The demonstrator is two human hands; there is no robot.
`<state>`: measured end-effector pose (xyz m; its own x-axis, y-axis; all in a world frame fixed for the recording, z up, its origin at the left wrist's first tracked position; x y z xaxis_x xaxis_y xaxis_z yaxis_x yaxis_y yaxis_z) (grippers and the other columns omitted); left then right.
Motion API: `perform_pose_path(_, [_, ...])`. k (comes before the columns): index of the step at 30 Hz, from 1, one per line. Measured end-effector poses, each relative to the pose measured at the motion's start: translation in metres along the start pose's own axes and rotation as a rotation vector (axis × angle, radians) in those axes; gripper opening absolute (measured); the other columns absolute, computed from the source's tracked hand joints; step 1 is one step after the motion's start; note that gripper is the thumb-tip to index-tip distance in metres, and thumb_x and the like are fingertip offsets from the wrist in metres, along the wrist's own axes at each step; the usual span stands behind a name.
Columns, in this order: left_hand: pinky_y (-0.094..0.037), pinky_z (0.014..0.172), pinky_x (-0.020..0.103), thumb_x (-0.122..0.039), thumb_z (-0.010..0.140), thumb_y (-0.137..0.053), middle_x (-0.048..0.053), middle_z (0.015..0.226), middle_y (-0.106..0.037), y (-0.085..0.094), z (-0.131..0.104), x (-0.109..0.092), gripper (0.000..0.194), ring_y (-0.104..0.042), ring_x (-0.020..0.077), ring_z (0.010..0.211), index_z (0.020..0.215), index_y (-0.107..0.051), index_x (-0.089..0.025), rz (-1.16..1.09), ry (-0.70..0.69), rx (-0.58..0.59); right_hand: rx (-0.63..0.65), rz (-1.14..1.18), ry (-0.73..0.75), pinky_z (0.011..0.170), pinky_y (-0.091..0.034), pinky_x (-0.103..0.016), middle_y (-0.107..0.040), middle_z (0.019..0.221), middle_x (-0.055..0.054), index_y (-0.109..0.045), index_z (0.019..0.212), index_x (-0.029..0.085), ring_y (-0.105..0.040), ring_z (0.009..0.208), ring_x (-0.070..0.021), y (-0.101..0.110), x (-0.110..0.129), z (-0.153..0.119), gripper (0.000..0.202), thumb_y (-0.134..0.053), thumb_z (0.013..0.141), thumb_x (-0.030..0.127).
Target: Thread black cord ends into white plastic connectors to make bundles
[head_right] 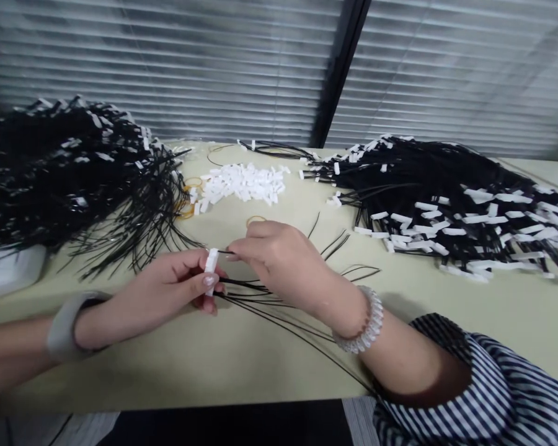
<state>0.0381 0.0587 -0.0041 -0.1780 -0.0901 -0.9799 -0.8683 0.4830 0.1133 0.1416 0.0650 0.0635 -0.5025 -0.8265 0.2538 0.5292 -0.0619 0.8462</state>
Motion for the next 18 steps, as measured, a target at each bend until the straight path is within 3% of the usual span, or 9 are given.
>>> perform_pose_path(5, [-0.049, 0.056, 0.018, -0.028, 0.082, -0.052, -0.004, 0.059, -0.053, 0.001, 0.003, -0.002, 0.019, -0.058, 0.0075, 0.054, 0.068, -0.052, -0.015, 0.059, -0.017, -0.042, -0.021, 0.015, 0.029, 0.055, -0.039, -0.022, -0.055, 0.072, -0.004, -0.066, 0.089, 0.014, -0.049, 0.064, -0.0101, -0.002, -0.006, -0.002, 0.025, -0.044, 0.082, 0.007])
perform_pose_path(8, [-0.048, 0.053, 0.017, -0.027, 0.08, -0.054, -0.004, 0.06, -0.054, 0.003, 0.004, -0.003, 0.017, -0.059, 0.0076, 0.052, 0.068, -0.055, -0.015, 0.07, -0.01, -0.058, -0.057, -0.033, 0.032, 0.061, -0.043, -0.025, -0.056, 0.079, -0.005, -0.063, 0.098, 0.016, -0.051, 0.072, -0.0122, 0.004, -0.004, -0.001, 0.022, -0.047, 0.083, 0.014])
perform_pose_path(11, [-0.048, 0.052, 0.016, -0.027, 0.077, -0.057, -0.002, 0.062, -0.057, 0.006, 0.005, -0.003, 0.015, -0.061, 0.0085, 0.053, 0.07, -0.059, -0.015, 0.029, 0.01, -0.097, -0.164, -0.082, -0.039, 0.074, -0.042, -0.03, -0.056, 0.092, -0.009, -0.057, 0.102, 0.013, -0.051, 0.087, -0.0161, 0.031, -0.004, -0.002, 0.027, -0.057, 0.079, 0.027])
perform_pose_path(13, [-0.048, 0.05, 0.016, -0.026, 0.076, -0.059, -0.002, 0.062, -0.06, 0.009, 0.004, -0.002, 0.012, -0.06, 0.0084, 0.051, 0.072, -0.062, -0.015, -0.008, 0.03, -0.152, -0.226, -0.039, -0.137, 0.064, -0.039, -0.026, -0.054, 0.074, -0.004, -0.055, 0.078, 0.014, -0.049, 0.071, -0.0117, 0.053, -0.008, -0.004, 0.013, -0.055, 0.08, 0.027])
perform_pose_path(14, [-0.048, 0.049, 0.016, -0.025, 0.075, -0.059, -0.002, 0.061, -0.06, 0.011, 0.004, -0.002, 0.011, -0.06, 0.0081, 0.05, 0.073, -0.063, -0.015, -0.026, 0.04, -0.181, -0.196, 0.013, -0.174, 0.054, -0.035, -0.024, -0.047, 0.06, 0.0, -0.049, 0.063, 0.016, -0.043, 0.058, -0.0085, 0.058, -0.009, -0.005, 0.021, -0.052, 0.081, 0.026])
perform_pose_path(16, [-0.047, 0.048, 0.015, -0.023, 0.074, -0.059, -0.002, 0.057, -0.061, 0.013, 0.003, -0.002, 0.009, -0.06, 0.0077, 0.049, 0.073, -0.064, -0.015, -0.055, 0.048, -0.23, 0.012, 0.087, -0.187, 0.045, -0.025, -0.024, -0.032, 0.046, 0.004, -0.036, 0.049, 0.017, -0.03, 0.044, -0.0055, 0.048, -0.008, -0.006, 0.037, -0.049, 0.082, 0.023])
perform_pose_path(18, [-0.047, 0.048, 0.013, -0.022, 0.075, -0.059, -0.003, 0.057, -0.062, 0.015, 0.002, -0.002, 0.009, -0.06, 0.007, 0.049, 0.074, -0.066, -0.016, -0.077, 0.041, -0.256, 0.227, 0.06, -0.176, 0.045, -0.024, -0.024, -0.035, 0.045, 0.004, -0.037, 0.048, 0.016, -0.031, 0.044, -0.0054, 0.028, -0.005, -0.011, 0.036, -0.049, 0.081, 0.022])
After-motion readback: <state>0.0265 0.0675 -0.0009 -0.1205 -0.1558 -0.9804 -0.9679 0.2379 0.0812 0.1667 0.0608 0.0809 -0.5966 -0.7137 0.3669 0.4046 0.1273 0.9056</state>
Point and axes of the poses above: each hand's wrist, its own z-axis towards the middle knuckle, its own y-axis out of the back of the hand, x = y × z, the point moved 8 cm from there along z, towards the middle knuckle
